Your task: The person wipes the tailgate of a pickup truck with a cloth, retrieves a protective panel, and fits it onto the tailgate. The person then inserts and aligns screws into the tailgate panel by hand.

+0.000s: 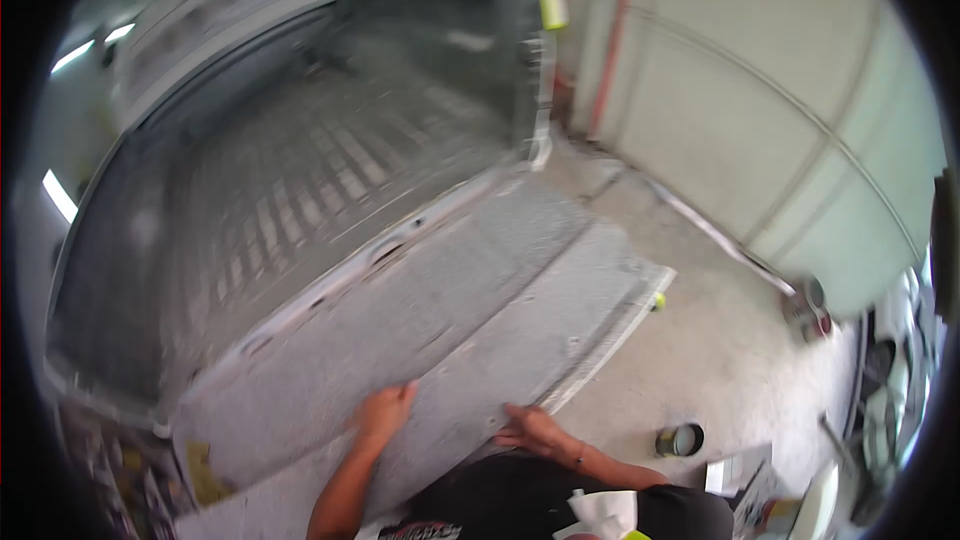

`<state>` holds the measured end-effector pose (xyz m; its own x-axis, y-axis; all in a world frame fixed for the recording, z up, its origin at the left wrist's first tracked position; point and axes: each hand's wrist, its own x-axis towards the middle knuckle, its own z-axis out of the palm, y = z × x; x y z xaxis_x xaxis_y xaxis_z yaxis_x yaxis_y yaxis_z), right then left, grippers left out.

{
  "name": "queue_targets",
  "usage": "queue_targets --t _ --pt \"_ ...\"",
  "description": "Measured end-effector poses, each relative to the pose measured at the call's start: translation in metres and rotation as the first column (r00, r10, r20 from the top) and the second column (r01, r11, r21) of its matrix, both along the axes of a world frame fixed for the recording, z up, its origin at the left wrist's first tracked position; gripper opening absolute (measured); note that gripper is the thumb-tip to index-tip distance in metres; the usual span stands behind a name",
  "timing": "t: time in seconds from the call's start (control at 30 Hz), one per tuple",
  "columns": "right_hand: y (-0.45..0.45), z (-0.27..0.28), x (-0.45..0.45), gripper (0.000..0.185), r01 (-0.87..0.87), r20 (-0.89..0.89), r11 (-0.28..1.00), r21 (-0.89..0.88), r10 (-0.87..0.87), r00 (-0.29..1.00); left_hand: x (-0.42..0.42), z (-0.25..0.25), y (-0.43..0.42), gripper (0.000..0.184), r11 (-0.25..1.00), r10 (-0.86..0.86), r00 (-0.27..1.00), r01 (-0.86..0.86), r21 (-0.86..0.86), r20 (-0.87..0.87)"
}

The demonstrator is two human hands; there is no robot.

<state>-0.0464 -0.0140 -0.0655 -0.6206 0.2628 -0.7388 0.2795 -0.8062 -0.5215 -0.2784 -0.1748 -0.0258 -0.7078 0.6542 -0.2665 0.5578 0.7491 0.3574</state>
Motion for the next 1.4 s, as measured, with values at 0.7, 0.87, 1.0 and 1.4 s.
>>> queue_targets --t 0.7,0.87,1.0,1.4 --pt "0.089 0.033 -0.020 0.033 -0.558 0.344 0.346 0.754 0.516 0.785 -0.092 0.009 -0.235 0.033 0.715 0.604 0.394 -0.652 0.252 -0.692" --pt "0.092 0.056 -0.012 0.040 -0.521 0.403 0.201 0.829 0.431 0.807 -0.122 -0.077 -0.493 0.053 0.455 0.720 0.323 -0.888 0.068 -0.614" --pt "0.100 0.070 -0.016 0.034 -0.415 0.384 0.074 0.907 0.259 0.886 -0.144 -0.136 -0.551 0.026 0.737 0.230 0.222 -0.676 0.020 -0.948" --pt "0.019 0.135 -0.119 0.060 0.223 -0.147 -0.024 0.975 0.682 0.716 0.002 0.194 -0.103 0.018 0.413 0.357 0.872 -0.469 0.780 0.336"
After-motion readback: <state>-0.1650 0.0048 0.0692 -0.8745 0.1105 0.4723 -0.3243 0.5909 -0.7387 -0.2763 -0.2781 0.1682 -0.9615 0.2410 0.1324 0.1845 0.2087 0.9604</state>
